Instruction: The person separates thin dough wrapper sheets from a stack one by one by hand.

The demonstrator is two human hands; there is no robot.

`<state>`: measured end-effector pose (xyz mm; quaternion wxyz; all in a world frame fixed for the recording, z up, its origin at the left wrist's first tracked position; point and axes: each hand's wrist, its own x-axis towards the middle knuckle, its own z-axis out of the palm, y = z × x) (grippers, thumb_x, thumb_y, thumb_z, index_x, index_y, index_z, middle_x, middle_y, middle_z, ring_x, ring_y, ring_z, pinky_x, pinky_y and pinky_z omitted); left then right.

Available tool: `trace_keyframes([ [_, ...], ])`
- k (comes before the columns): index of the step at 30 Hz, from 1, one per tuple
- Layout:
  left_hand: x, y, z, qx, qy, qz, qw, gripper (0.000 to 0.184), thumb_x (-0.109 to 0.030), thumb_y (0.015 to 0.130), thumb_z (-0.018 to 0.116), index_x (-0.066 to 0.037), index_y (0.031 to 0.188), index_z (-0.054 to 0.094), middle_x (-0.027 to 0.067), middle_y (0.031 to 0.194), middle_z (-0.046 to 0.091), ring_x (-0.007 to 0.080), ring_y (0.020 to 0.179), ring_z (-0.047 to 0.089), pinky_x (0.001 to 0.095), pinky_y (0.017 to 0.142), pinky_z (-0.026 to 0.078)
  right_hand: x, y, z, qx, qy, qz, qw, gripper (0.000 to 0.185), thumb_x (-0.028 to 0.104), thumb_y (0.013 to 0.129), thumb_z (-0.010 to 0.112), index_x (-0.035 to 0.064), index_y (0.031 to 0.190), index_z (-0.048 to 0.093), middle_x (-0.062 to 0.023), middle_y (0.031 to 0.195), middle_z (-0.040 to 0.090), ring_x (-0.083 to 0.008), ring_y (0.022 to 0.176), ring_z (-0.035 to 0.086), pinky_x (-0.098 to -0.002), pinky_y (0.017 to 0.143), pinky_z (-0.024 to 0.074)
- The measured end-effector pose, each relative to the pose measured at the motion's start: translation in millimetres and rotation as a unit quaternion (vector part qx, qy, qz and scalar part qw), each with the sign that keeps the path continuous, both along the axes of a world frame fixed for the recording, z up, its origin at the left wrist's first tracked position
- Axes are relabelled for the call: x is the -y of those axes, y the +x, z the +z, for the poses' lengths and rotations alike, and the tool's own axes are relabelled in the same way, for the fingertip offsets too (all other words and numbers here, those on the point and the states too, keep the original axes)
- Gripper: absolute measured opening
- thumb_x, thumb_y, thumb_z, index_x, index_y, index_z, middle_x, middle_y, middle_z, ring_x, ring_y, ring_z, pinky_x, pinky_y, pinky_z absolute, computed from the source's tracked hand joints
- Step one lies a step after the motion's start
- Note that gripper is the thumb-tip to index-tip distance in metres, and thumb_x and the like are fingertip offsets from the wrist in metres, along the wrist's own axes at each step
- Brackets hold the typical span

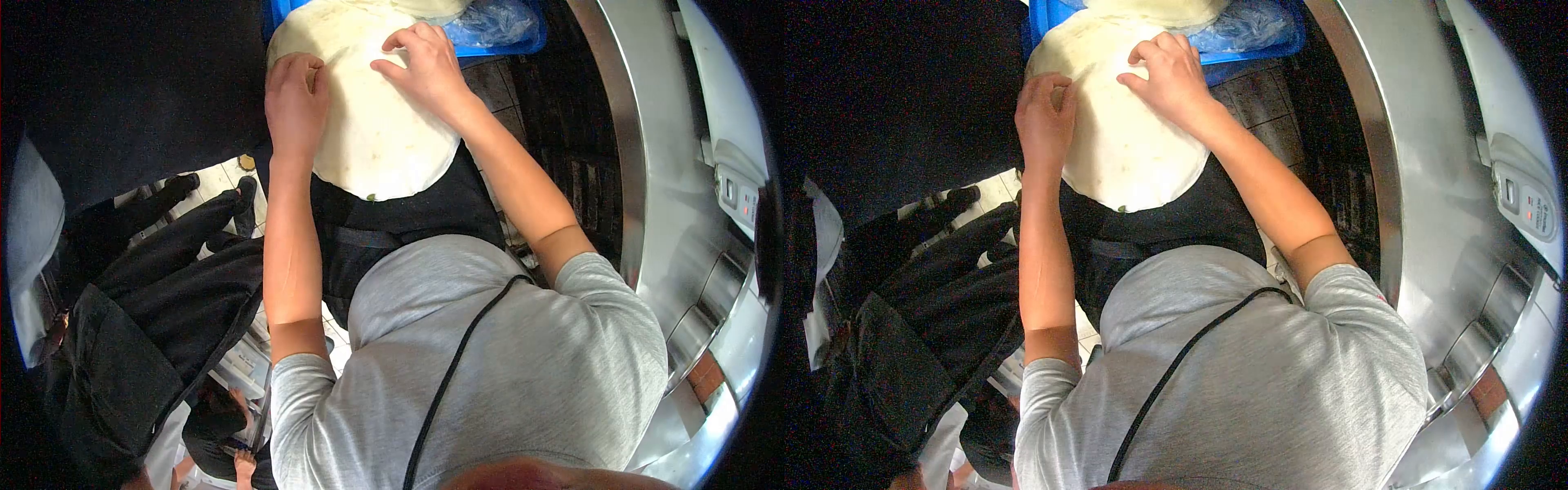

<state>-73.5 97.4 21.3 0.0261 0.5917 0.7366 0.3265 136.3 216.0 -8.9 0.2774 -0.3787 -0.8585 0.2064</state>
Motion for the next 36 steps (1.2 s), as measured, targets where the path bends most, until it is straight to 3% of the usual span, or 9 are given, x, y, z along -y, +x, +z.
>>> trace_keyframes([
  [2,2,1,-3,-0.069,0.006,0.02,0.997,0.012,-0.015,0.096,0.08,-0.009,0.106,0.077,0.0127,0.114,0.076,0.0366,0.112,0.071,0.048,0.099,0.055,1,1,1,-0.001,-0.004,-0.003,1.0,0.034,0.037,0.087,0.091,0.0108,0.107,0.081,-0.0136,0.113,0.072,-0.0361,0.117,0.064,-0.0486,0.106,0.0507],
  [7,7,3,-4,-0.083,0.016,0.027,0.996,0.012,-0.017,0.096,0.082,-0.01,0.104,0.077,0.0113,0.11,0.075,0.0369,0.108,0.069,0.0486,0.097,0.054,3,3,7,0.0,-0.023,-0.002,1.0,0.033,0.038,0.088,0.089,0.0104,0.104,0.082,-0.0155,0.113,0.072,-0.0374,0.119,0.064,-0.0495,0.106,0.05],
  [15,9,4,-6,-0.074,-0.012,0.036,0.997,0.012,-0.021,0.097,0.082,-0.011,0.102,0.079,0.0114,0.109,0.076,0.0378,0.107,0.069,0.0491,0.097,0.054,-2,0,-4,-0.008,-0.002,-0.01,1.0,0.018,0.023,0.095,0.08,0.0066,0.101,0.082,-0.0133,0.092,0.071,-0.0366,0.098,0.067,-0.0492,0.094,0.0534],
  [22,9,5,-7,-0.074,-0.043,0.058,0.995,0.017,-0.025,0.098,0.081,-0.01,0.107,0.079,0.0126,0.112,0.076,0.0388,0.11,0.068,0.0497,0.098,0.054,0,-1,-1,-0.031,0.03,-0.002,0.999,0.015,0.021,0.097,0.078,0.0058,0.096,0.078,-0.0136,0.095,0.071,-0.0376,0.098,0.067,-0.0505,0.091,0.0528],
  [24,8,4,-10,-0.076,-0.039,0.056,0.995,0.018,-0.025,0.099,0.08,-0.01,0.109,0.079,0.0131,0.113,0.076,0.0392,0.11,0.068,0.0502,0.099,0.053,3,-1,5,0.011,-0.003,-0.002,1.0,0.013,0.021,0.101,0.073,0.0091,0.099,0.079,-0.0128,0.105,0.072,-0.0374,0.109,0.066,-0.0518,0.096,0.0502],
  [30,6,8,5,-0.096,-0.079,0.064,0.99,0.019,-0.024,0.101,0.077,-0.009,0.112,0.077,0.0151,0.113,0.076,0.0416,0.11,0.067,0.0532,0.1,0.052,6,-2,8,0.065,-0.029,0.004,0.997,0.013,0.021,0.103,0.071,0.0093,0.103,0.076,-0.013,0.107,0.073,-0.0387,0.11,0.066,-0.0548,0.096,0.0486],
  [32,7,11,9,-0.053,-0.122,0.076,0.988,0.017,-0.022,0.1,0.077,-0.008,0.109,0.076,0.0154,0.112,0.075,0.0422,0.108,0.066,0.0544,0.098,0.052,7,-2,6,0.028,0.007,-0.002,1.0,0.012,0.019,0.102,0.072,0.0078,0.103,0.074,-0.0143,0.103,0.073,-0.0398,0.105,0.066,-0.0536,0.093,0.0495],
  [36,12,14,11,-0.019,-0.091,0.062,0.994,0.017,-0.021,0.098,0.077,-0.007,0.108,0.076,0.0158,0.11,0.075,0.0425,0.107,0.066,0.0555,0.097,0.051,8,-3,8,0.028,-0.002,-0.01,1.0,0.011,0.02,0.102,0.073,0.009,0.104,0.074,-0.0129,0.103,0.072,-0.0381,0.106,0.065,-0.052,0.093,0.048],
])
